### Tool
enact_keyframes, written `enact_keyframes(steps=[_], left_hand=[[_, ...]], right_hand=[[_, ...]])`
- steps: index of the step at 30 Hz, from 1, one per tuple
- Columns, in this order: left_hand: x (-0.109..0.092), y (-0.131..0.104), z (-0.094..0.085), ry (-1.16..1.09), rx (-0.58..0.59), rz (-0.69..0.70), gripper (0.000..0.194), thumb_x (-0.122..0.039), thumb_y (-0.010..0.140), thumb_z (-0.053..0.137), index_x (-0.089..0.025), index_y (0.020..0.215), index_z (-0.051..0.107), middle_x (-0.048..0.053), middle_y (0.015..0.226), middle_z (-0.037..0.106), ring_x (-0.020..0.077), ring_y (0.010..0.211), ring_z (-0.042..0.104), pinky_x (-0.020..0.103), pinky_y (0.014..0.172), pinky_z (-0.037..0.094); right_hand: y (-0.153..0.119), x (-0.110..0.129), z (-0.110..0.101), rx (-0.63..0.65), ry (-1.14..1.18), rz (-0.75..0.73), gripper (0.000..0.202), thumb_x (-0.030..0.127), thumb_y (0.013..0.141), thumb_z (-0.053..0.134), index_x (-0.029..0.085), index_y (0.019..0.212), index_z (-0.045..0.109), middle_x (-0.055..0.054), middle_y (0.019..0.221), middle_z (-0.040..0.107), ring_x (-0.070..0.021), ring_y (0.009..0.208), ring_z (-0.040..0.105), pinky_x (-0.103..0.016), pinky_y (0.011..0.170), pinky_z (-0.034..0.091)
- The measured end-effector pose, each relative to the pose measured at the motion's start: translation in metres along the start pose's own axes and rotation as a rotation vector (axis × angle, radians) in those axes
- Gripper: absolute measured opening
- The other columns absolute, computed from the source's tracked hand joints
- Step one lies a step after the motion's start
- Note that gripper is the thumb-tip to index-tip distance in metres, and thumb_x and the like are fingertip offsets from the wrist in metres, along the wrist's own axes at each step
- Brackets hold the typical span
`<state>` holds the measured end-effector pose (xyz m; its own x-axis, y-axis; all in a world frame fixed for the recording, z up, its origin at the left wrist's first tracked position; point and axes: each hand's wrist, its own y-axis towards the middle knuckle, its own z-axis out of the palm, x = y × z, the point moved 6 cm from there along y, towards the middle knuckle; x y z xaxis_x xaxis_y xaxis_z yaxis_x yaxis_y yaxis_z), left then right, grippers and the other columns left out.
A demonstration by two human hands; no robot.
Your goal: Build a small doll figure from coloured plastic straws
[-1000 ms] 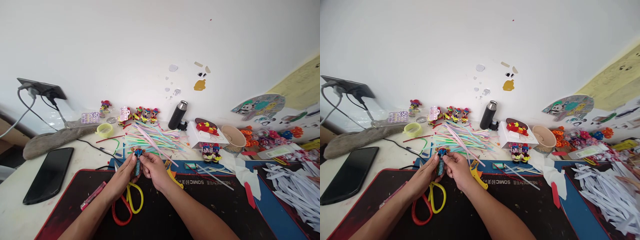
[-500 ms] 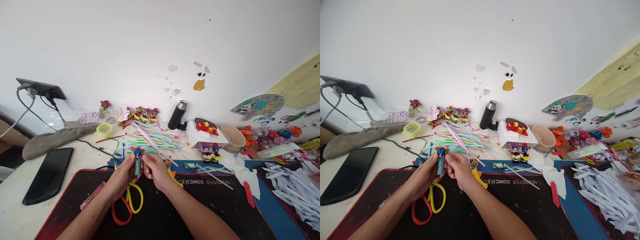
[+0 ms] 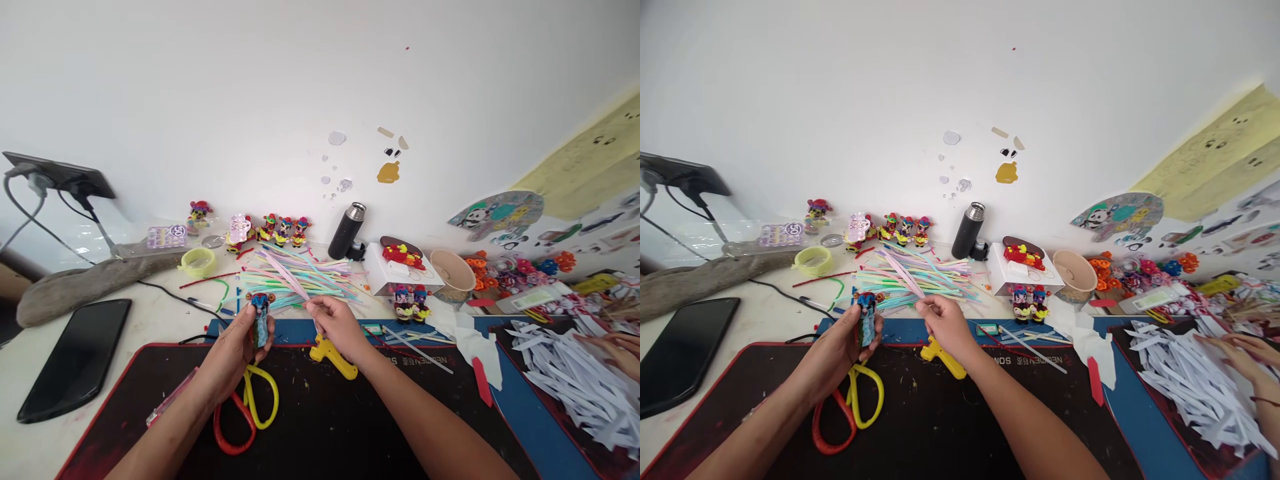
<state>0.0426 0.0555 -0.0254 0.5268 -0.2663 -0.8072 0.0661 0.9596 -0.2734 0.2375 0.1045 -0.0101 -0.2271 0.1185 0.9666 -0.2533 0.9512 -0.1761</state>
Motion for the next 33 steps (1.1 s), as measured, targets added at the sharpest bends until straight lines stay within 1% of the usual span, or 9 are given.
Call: enact_keyframes(steps=[3, 7, 10, 12, 15, 18, 23, 29, 33], left_hand=[[0.001, 0.001, -0.001, 0.007, 0.001, -0.003, 0.049, -0.066, 0.085, 0.076, -0.021, 0.097, 0.062, 0.002, 0.082, 0.068, 0.0141, 0.058, 0.055, 0.023, 0.045, 0.04], [-0.002, 0.001, -0.002, 0.024, -0.026, 0.009, 0.053, -0.069, 0.08, 0.079, -0.021, 0.095, 0.062, 0.001, 0.08, 0.067, 0.0143, 0.057, 0.054, 0.023, 0.044, 0.039], [-0.004, 0.002, -0.002, 0.029, -0.039, 0.019, 0.055, -0.07, 0.078, 0.08, -0.021, 0.096, 0.062, 0.001, 0.079, 0.067, 0.0143, 0.057, 0.053, 0.024, 0.044, 0.039], [-0.003, 0.002, -0.003, 0.035, -0.037, 0.018, 0.053, -0.07, 0.08, 0.078, -0.021, 0.096, 0.062, 0.001, 0.081, 0.067, 0.0143, 0.058, 0.053, 0.024, 0.044, 0.04], [-0.002, 0.002, -0.004, 0.04, -0.028, 0.016, 0.051, -0.069, 0.084, 0.075, -0.021, 0.096, 0.062, 0.002, 0.085, 0.068, 0.0136, 0.057, 0.053, 0.024, 0.045, 0.039], [-0.001, 0.003, -0.004, 0.025, -0.023, 0.008, 0.051, -0.068, 0.083, 0.077, -0.022, 0.099, 0.061, 0.002, 0.085, 0.068, 0.0132, 0.056, 0.053, 0.023, 0.045, 0.039], [0.0, 0.004, -0.005, 0.001, -0.031, 0.004, 0.05, -0.066, 0.083, 0.078, -0.022, 0.101, 0.061, 0.002, 0.082, 0.069, 0.0134, 0.055, 0.054, 0.022, 0.044, 0.038], [-0.002, 0.005, -0.003, -0.024, -0.024, 0.009, 0.051, -0.065, 0.081, 0.08, -0.021, 0.101, 0.062, 0.003, 0.08, 0.07, 0.0136, 0.054, 0.053, 0.022, 0.043, 0.038], [-0.004, 0.004, -0.003, -0.037, -0.03, 0.013, 0.05, -0.063, 0.082, 0.079, -0.021, 0.103, 0.064, 0.004, 0.084, 0.072, 0.0135, 0.053, 0.053, 0.022, 0.042, 0.038]], right_hand=[[0.006, 0.005, -0.018, -0.055, -0.341, -0.03, 0.031, 0.049, 0.096, 0.067, 0.02, 0.104, 0.072, 0.005, 0.06, 0.056, -0.0145, 0.055, 0.055, -0.027, 0.056, 0.036], [0.014, 0.008, -0.024, -0.1, -0.793, -0.049, 0.028, 0.045, 0.096, 0.072, 0.023, 0.112, 0.074, 0.002, 0.068, 0.066, -0.0189, 0.068, 0.063, -0.028, 0.061, 0.031], [0.019, 0.004, -0.021, -0.094, -0.969, -0.05, 0.026, 0.042, 0.097, 0.072, 0.023, 0.114, 0.073, 0.0, 0.071, 0.071, -0.0214, 0.075, 0.066, -0.03, 0.062, 0.029], [0.021, 0.0, -0.021, -0.091, -1.015, -0.048, 0.02, 0.039, 0.099, 0.07, 0.023, 0.109, 0.074, -0.001, 0.073, 0.073, -0.0215, 0.077, 0.066, -0.03, 0.062, 0.028], [0.023, -0.003, -0.023, -0.097, -1.012, -0.058, 0.017, 0.037, 0.101, 0.066, 0.023, 0.099, 0.075, -0.001, 0.074, 0.073, -0.0203, 0.073, 0.065, -0.029, 0.06, 0.027], [0.024, -0.004, -0.028, -0.116, -0.944, -0.071, 0.018, 0.036, 0.101, 0.064, 0.023, 0.096, 0.076, 0.0, 0.071, 0.07, -0.0181, 0.066, 0.06, -0.028, 0.058, 0.027], [0.023, -0.003, -0.034, -0.152, -0.804, -0.107, 0.016, 0.033, 0.097, 0.067, 0.021, 0.089, 0.075, 0.002, 0.067, 0.064, -0.0162, 0.062, 0.054, -0.028, 0.059, 0.03], [0.014, -0.003, -0.03, -0.071, -0.502, -0.099, 0.026, 0.042, 0.095, 0.063, 0.02, 0.083, 0.069, 0.004, 0.063, 0.057, -0.0148, 0.057, 0.05, -0.027, 0.057, 0.032], [0.008, 0.003, -0.026, -0.035, -0.426, -0.081, 0.028, 0.046, 0.094, 0.063, 0.02, 0.083, 0.067, 0.004, 0.064, 0.056, -0.0147, 0.059, 0.05, -0.026, 0.057, 0.034]])
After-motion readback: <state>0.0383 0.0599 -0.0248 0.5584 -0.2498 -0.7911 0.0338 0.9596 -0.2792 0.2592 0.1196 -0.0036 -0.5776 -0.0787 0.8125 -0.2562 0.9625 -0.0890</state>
